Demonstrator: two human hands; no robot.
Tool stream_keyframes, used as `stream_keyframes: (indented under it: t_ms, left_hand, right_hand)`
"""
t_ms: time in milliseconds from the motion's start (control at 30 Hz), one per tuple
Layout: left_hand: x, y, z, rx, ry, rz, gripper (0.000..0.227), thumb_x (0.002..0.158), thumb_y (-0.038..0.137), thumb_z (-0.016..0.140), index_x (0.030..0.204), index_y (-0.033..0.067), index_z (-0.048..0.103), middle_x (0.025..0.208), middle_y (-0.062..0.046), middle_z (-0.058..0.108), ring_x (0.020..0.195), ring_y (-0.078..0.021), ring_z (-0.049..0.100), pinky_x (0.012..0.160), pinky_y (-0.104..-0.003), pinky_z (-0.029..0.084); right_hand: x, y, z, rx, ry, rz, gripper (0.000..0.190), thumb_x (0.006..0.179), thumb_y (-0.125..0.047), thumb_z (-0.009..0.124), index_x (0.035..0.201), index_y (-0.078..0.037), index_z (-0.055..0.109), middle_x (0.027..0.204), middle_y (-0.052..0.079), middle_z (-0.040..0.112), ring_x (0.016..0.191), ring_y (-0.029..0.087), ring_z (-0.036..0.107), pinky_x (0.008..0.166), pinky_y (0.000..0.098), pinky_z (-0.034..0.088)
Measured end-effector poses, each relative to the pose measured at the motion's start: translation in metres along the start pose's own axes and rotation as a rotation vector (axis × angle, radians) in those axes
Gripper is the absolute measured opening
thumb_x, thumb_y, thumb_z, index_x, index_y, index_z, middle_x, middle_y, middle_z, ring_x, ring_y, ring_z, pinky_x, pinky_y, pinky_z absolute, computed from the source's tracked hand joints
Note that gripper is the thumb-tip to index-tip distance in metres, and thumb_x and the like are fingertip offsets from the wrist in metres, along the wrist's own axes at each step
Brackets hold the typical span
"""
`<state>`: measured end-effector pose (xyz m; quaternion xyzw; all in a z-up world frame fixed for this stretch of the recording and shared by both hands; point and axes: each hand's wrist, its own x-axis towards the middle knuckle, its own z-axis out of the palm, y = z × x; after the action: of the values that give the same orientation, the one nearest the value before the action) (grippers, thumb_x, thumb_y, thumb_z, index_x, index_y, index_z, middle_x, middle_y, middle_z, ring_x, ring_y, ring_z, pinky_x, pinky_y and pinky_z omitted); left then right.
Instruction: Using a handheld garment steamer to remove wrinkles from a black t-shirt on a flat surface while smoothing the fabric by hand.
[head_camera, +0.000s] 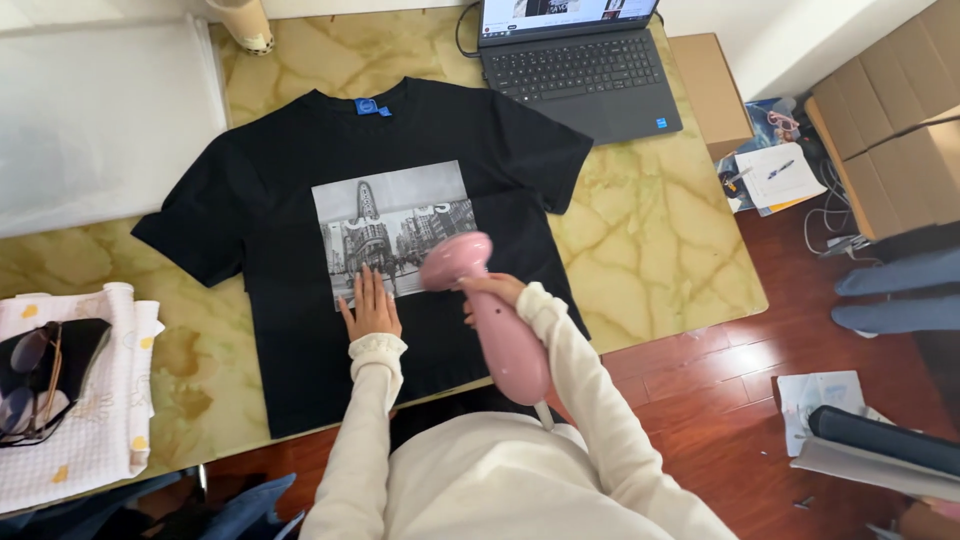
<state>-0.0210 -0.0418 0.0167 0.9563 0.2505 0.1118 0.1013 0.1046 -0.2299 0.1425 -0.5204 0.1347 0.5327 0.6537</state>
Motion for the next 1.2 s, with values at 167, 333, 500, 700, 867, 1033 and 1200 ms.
stream_keyframes:
  t_ms: [167, 333, 500, 700, 867, 1033, 1200]
  left_hand:
    - [0.000, 0.002, -0.002, -0.016, -0.019, -0.009, 0.046, 0.096, 0.032, 0.015, 0.140, 0.0200, 0.015, 0.147, 0.004, 0.009, 0.135, -0.0158, 0.009, 0.107, -0.048, 0.006]
    - [0.000, -0.003, 0.007, -0.027, -0.044, -0.003, 0.047, 0.096, 0.033, 0.012, 0.140, 0.0204, 0.010, 0.147, 0.004, 0.004, 0.135, -0.0154, 0.004, 0.107, -0.048, 0.000]
    - [0.001, -0.005, 0.007, -0.071, -0.091, -0.016, 0.046, 0.096, 0.032, 0.012, 0.141, 0.0221, 0.008, 0.147, 0.006, 0.000, 0.135, -0.0149, 0.002, 0.107, -0.048, -0.001]
    - [-0.019, 0.005, 0.006, -0.077, 0.106, -0.078, 0.042, 0.096, 0.027, 0.025, 0.137, 0.0208, 0.025, 0.143, 0.002, 0.024, 0.131, -0.0159, 0.022, 0.105, -0.050, 0.012]
    - [-0.028, 0.008, -0.008, 0.058, 0.092, -0.060, 0.040, 0.096, 0.029, 0.024, 0.133, 0.0177, 0.033, 0.145, 0.002, 0.023, 0.132, -0.0155, 0.021, 0.107, -0.048, 0.012]
    - [-0.029, 0.013, -0.015, 0.078, 0.059, -0.066, 0.040, 0.096, 0.029, 0.024, 0.134, 0.0175, 0.033, 0.145, 0.002, 0.024, 0.132, -0.0160, 0.022, 0.107, -0.046, 0.011]
    - [-0.029, 0.013, -0.011, 0.035, 0.110, -0.045, 0.042, 0.097, 0.030, 0.020, 0.136, 0.0191, 0.028, 0.146, 0.003, 0.020, 0.133, -0.0161, 0.018, 0.107, -0.048, 0.009]
  right_hand:
    - [0.013, -0.001, -0.116, 0.088, 0.146, -0.137, 0.050, 0.071, -0.028, 0.072, 0.108, -0.002, 0.052, 0.080, 0.027, 0.060, 0.069, 0.040, 0.063, 0.062, 0.0544, 0.052]
    - [-0.016, -0.024, -0.164, 0.116, 0.267, -0.212, 0.057, 0.069, -0.038, 0.073, 0.110, -0.007, 0.050, 0.084, 0.021, 0.060, 0.072, 0.036, 0.063, 0.064, 0.0497, 0.054]
    - [0.021, -0.017, -0.152, 0.163, 0.489, -0.316, 0.109, 0.055, -0.025, 0.088, 0.128, -0.004, 0.010, 0.084, 0.035, 0.056, 0.064, 0.048, 0.061, 0.061, 0.0602, 0.052]
    - [-0.006, -0.014, -0.010, -0.132, 0.068, -0.092, 0.056, 0.066, -0.012, 0.076, 0.111, 0.006, 0.048, 0.080, 0.033, 0.057, 0.065, 0.047, 0.061, 0.054, 0.0593, 0.050]
    - [-0.009, -0.001, 0.027, -0.200, -0.174, 0.101, 0.050, 0.071, -0.017, 0.072, 0.109, 0.005, 0.048, 0.071, 0.033, 0.057, 0.064, 0.045, 0.061, 0.059, 0.0570, 0.050]
    - [-0.021, 0.001, -0.041, -0.119, 0.017, 0.083, 0.053, 0.068, -0.016, 0.075, 0.108, 0.006, 0.049, 0.077, 0.034, 0.056, 0.064, 0.045, 0.061, 0.058, 0.0567, 0.050]
    - [-0.084, -0.026, -0.115, -0.142, 0.380, -0.070, 0.069, 0.064, -0.027, 0.075, 0.114, 0.009, 0.044, 0.091, 0.033, 0.055, 0.074, 0.039, 0.059, 0.062, 0.0548, 0.049]
